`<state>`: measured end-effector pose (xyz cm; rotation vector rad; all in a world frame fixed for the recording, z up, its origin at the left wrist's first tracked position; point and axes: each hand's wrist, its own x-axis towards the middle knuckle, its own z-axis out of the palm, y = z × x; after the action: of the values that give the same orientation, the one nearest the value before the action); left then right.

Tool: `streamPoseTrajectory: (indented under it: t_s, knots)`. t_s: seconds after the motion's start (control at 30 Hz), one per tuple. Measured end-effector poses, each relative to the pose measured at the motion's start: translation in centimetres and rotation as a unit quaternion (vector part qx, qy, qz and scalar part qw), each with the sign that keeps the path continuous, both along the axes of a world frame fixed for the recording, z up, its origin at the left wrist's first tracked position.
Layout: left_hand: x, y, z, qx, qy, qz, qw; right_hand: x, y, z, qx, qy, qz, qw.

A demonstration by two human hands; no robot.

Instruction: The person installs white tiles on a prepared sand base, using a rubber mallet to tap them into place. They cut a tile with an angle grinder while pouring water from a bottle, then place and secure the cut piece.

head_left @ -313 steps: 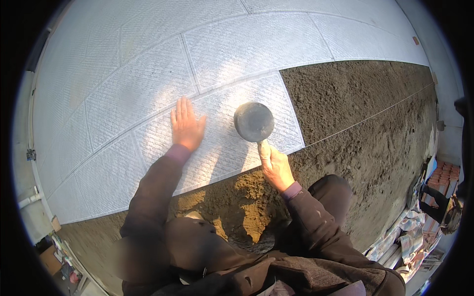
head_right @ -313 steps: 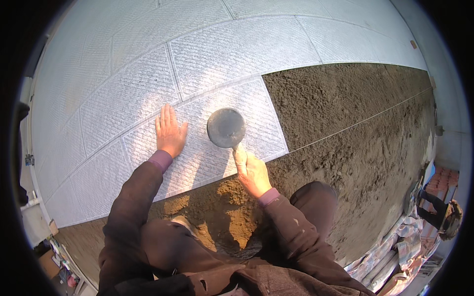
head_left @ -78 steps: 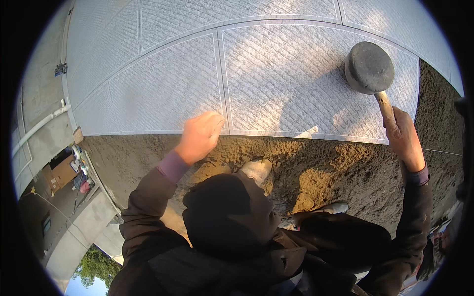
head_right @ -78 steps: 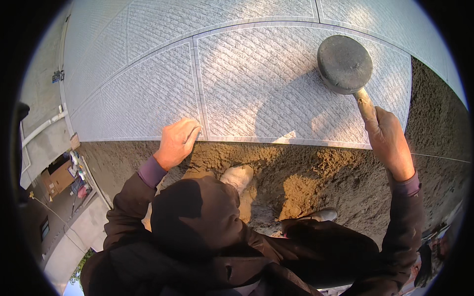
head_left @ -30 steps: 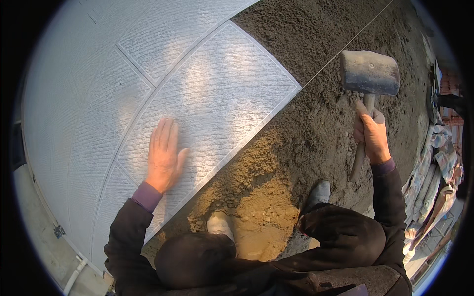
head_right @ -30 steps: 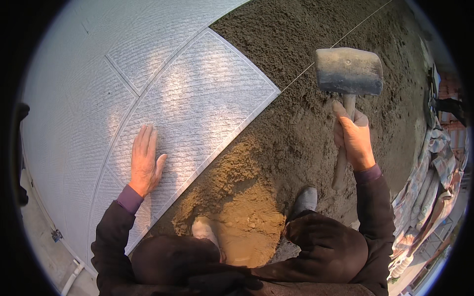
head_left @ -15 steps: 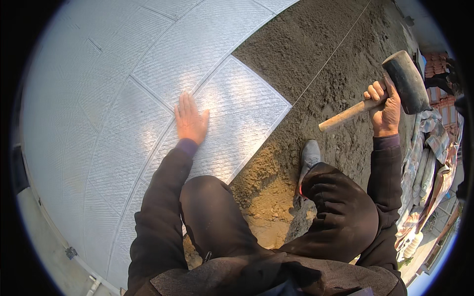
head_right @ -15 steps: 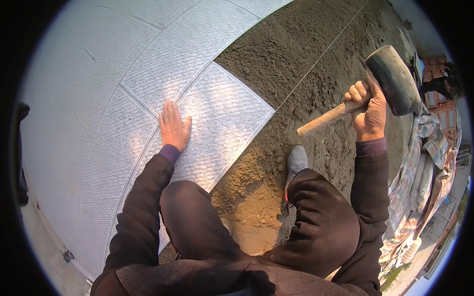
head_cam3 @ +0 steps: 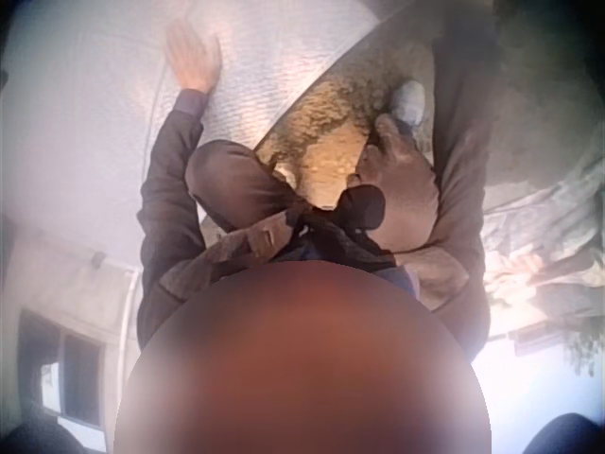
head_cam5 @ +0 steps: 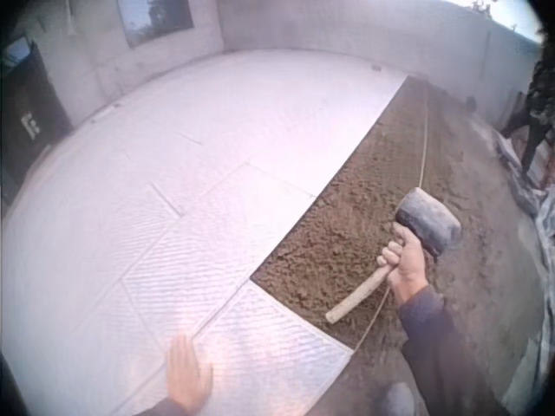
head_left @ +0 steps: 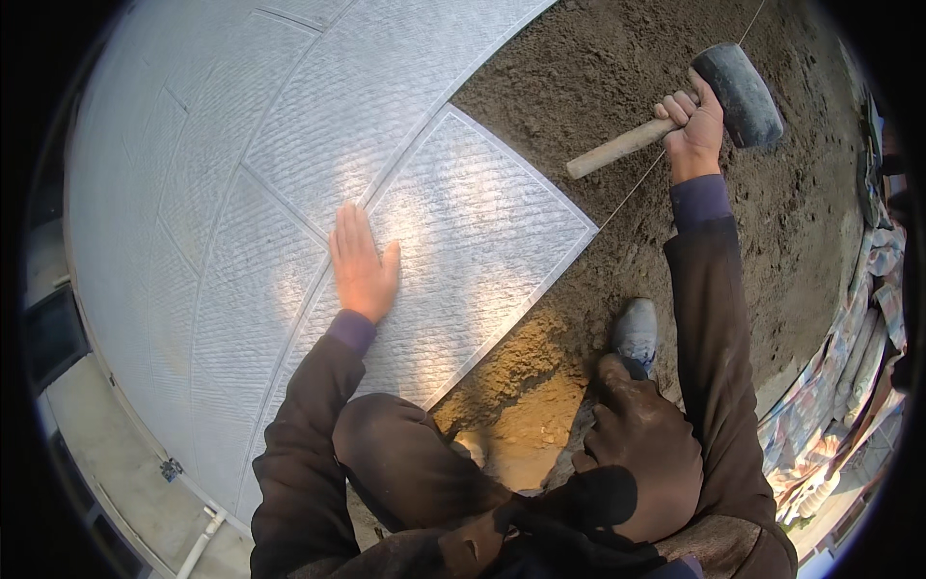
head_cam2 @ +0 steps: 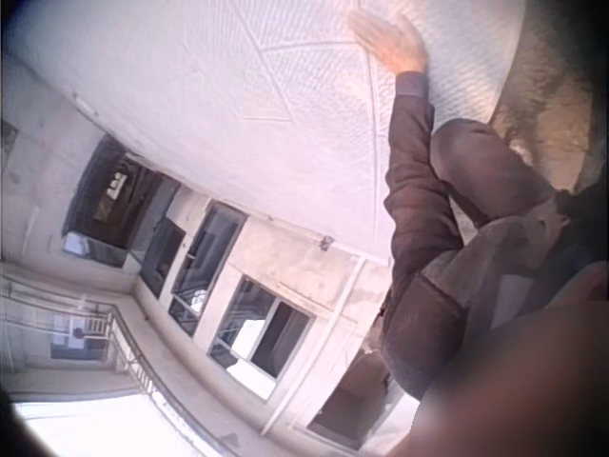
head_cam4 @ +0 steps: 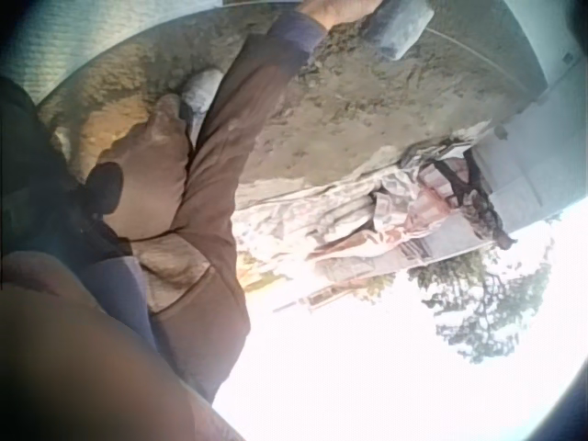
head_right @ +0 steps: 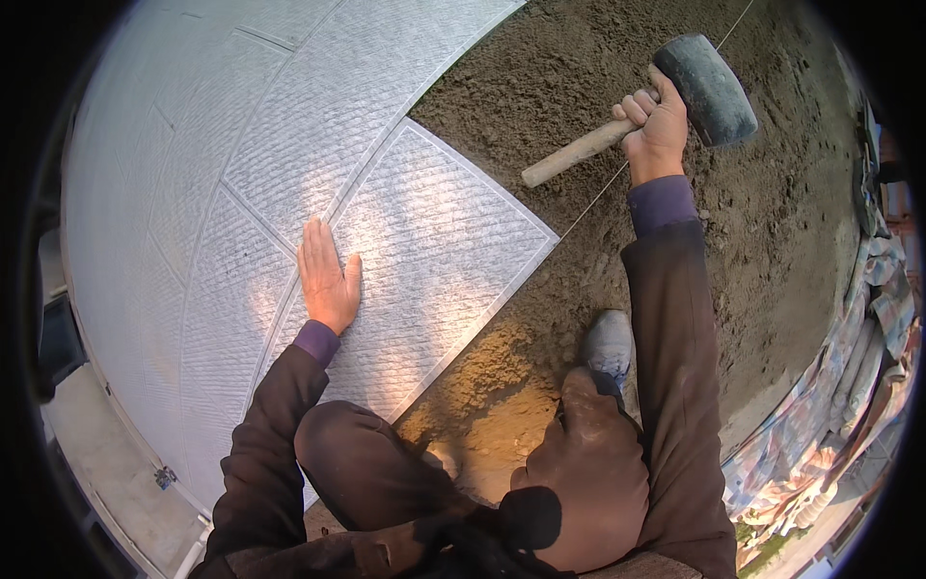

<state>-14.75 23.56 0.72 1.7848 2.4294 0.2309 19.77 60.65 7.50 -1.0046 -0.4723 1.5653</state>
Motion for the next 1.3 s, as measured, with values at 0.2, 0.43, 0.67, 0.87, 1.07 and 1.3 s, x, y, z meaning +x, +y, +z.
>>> streamPoseTrajectory:
  t_s: [0.2, 0.43, 0.67, 0.87, 1.07, 1.3]
  knots:
    - [-0.1, 0.1, -0.2, -0.006, 0.001, 0.003, 1.0, -2.4, -0.7, -3.1, -0.031, 0.001, 0.037, 0.999]
    - [-0.4, -0.1, -0.2, -0.001, -0.007, -0.007, 1.0, -1.6, 0.0, -1.3, 0.045, -0.012, 0.016, 0.999]
    - [-0.6, -0.1, -0.2, -0.012, -0.018, -0.001, 1.0, -4.5, -1.7, -0.4, 0.004, -0.038, 0.046, 0.998]
    - [-0.6, -0.6, -0.3, -0.006, -0.005, 0.015, 1.0, -2.8, -11.6, 6.6, 0.101, -0.27, 0.293, 0.912]
    - [-0.5, -1.4, -0.6, 0.0, -0.006, 0.056, 0.998, -7.4, -23.1, 4.0, 0.25, -0.386, 0.5, 0.734]
    - [-0.5, -1.2, -0.2, 0.004, -0.017, 0.07, 0.997, -12.5, -24.9, 0.5, 0.231, -0.413, 0.577, 0.666]
